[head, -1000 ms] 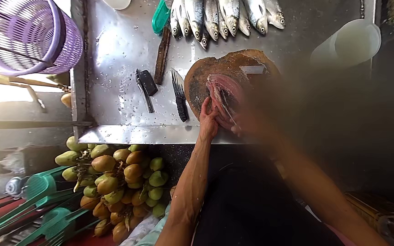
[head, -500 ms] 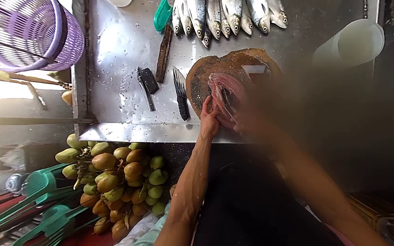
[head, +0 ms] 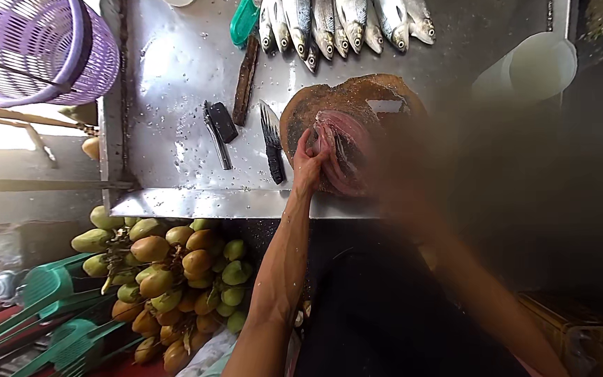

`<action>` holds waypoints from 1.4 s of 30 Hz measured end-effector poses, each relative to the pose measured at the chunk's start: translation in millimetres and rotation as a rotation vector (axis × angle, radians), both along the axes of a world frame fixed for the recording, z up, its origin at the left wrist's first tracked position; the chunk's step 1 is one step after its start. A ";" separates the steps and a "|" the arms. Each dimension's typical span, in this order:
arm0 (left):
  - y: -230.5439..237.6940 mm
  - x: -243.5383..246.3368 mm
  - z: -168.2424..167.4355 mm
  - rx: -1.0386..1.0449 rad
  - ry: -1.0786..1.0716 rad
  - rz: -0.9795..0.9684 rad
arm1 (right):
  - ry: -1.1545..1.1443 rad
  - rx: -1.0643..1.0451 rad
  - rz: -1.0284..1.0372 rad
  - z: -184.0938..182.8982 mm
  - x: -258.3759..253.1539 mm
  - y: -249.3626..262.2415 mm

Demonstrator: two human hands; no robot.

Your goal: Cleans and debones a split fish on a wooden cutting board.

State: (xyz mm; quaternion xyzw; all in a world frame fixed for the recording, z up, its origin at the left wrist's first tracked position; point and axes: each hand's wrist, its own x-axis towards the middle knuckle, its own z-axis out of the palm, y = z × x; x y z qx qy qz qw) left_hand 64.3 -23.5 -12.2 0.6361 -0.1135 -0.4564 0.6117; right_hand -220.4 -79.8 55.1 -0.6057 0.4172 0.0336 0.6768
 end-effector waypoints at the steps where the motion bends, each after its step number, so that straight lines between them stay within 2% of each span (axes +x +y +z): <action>1: -2.0 0.3 2.0 -0.008 0.020 -0.009 | 0.059 0.051 0.123 2.5 -6.3 1.3; 4: -4.0 -3.2 6.7 -0.016 0.099 0.015 | 0.139 0.160 0.270 -1.5 -21.3 7.9; 8: -10.2 -8.2 8.8 -0.016 0.235 0.044 | 0.022 0.270 0.168 -15.6 -19.4 9.7; 12: -13.4 -8.6 8.0 0.001 0.238 0.034 | -0.079 0.318 0.133 -23.6 -20.2 9.0; 14: -13.3 -9.2 6.1 0.009 0.222 0.040 | -0.007 0.240 0.241 -16.9 -27.1 3.5; 18: -10.5 -12.1 4.1 0.016 0.188 0.060 | 0.253 -0.057 0.555 13.6 -32.7 -10.6; 20: -9.9 -12.9 3.2 0.014 0.161 0.061 | 0.316 -0.176 0.606 24.1 -24.6 -11.2; 24: -8.7 -14.1 1.2 0.001 0.136 0.051 | 0.403 -0.404 0.707 18.6 7.0 -8.3; 28: -9.7 -15.0 2.9 0.006 0.132 0.059 | 0.389 -0.440 0.757 16.6 19.0 -11.9; 31: -8.8 -14.3 1.9 -0.002 0.119 0.073 | 0.222 -0.359 0.550 35.7 -4.1 -19.4; 33: -8.0 -14.5 0.7 0.001 0.119 0.072 | 0.085 -0.457 0.281 50.7 -23.4 -18.1; 35: -8.4 -14.6 1.7 0.006 0.115 0.069 | -0.114 -0.656 0.005 39.3 -33.3 -15.0; 36: -9.1 -14.3 2.0 0.007 0.110 0.071 | -0.197 -0.656 -0.129 22.9 -32.6 -14.2; 37: -9.7 -13.9 1.9 0.005 0.106 0.069 | -0.237 -0.520 -0.266 5.3 -29.6 -12.3; 39: -8.4 -15.5 1.8 0.008 0.105 0.054 | -0.192 0.042 -0.562 -12.4 -21.6 -6.1; 40: -10.0 -14.8 2.9 0.014 0.092 0.042 | -0.170 0.181 -0.608 -12.6 -20.3 -4.0; 42: -13.3 -11.2 6.7 0.043 0.029 0.011 | -0.174 0.167 -0.390 -2.9 -27.7 3.7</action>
